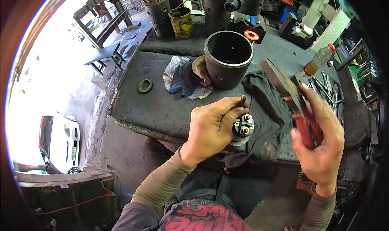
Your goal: The person assembles small electrical components on a workbench, using pliers and a hammer to secure parts. They handle a cylindrical housing and a circular metal piece, inserting and adjusting small components before joining the two main parts together.
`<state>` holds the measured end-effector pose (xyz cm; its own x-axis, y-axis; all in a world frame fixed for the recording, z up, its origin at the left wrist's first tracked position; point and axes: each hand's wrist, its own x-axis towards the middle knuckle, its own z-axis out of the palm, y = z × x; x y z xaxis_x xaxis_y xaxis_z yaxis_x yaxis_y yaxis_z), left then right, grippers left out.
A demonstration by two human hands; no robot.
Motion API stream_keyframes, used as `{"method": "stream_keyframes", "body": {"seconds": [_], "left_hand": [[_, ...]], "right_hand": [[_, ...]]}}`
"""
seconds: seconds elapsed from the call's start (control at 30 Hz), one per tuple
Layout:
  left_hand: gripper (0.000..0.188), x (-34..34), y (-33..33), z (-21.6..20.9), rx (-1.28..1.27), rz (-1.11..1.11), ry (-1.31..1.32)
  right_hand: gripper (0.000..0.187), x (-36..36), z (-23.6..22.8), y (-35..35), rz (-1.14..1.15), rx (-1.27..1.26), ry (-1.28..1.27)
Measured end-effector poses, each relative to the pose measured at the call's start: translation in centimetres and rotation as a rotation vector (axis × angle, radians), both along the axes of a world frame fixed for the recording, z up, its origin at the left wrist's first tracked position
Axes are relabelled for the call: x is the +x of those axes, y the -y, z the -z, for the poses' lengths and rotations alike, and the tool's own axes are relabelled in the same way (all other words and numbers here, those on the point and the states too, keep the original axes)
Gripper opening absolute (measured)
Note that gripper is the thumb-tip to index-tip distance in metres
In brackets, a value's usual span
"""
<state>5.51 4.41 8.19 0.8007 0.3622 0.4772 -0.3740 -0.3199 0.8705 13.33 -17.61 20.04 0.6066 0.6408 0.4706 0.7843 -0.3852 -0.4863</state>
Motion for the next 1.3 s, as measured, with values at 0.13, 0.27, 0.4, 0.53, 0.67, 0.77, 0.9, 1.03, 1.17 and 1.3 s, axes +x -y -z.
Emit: {"method": "stream_keyframes", "body": {"seconds": [0.13,0.27,0.4,0.53,0.67,0.77,0.9,1.03,1.17,1.3], "left_hand": [[0.015,-0.2,0.1,0.2,0.060,-0.030,0.036],[0.016,-0.2,0.2,0.0,0.100,-0.076,0.033],[0.016,0.0,0.3,0.2,0.096,-0.098,0.070],[0.016,0.1,0.3,0.5,0.079,-0.093,0.054],[0.015,0.1,0.2,0.6,0.084,-0.106,0.054],[0.015,0.3,0.4,0.4,0.080,-0.089,0.052],[0.015,0.3,0.2,0.8,0.141,-0.098,0.038],[0.017,-0.4,0.0,-0.1,0.055,-0.043,-0.047],[0.016,-1.0,0.1,-2.5,-0.053,0.046,-0.009],[0.017,-0.3,0.2,-1.8,0.311,0.172,0.110]], "right_hand": [[0.082,0.8,-1.7,-1.9,-0.064,-0.159,0.023],[0.084,1.1,-1.5,-3.4,-0.135,-0.298,0.130],[0.084,1.3,-1.7,-3.6,-0.132,-0.257,0.129],[0.086,1.4,-1.3,-3.6,-0.116,-0.328,0.158],[0.086,1.2,-2.1,-3.8,-0.088,-0.254,0.073],[0.085,1.1,-1.4,-3.4,-0.096,-0.317,0.101],[0.082,1.1,-2.1,-2.9,-0.085,-0.321,0.047],[0.081,1.8,-1.7,-1.5,-0.078,-0.066,-0.042],[0.081,0.9,-0.4,1.4,-0.052,0.062,-0.207],[0.081,0.1,0.6,3.3,-0.014,0.086,-0.264]]}}
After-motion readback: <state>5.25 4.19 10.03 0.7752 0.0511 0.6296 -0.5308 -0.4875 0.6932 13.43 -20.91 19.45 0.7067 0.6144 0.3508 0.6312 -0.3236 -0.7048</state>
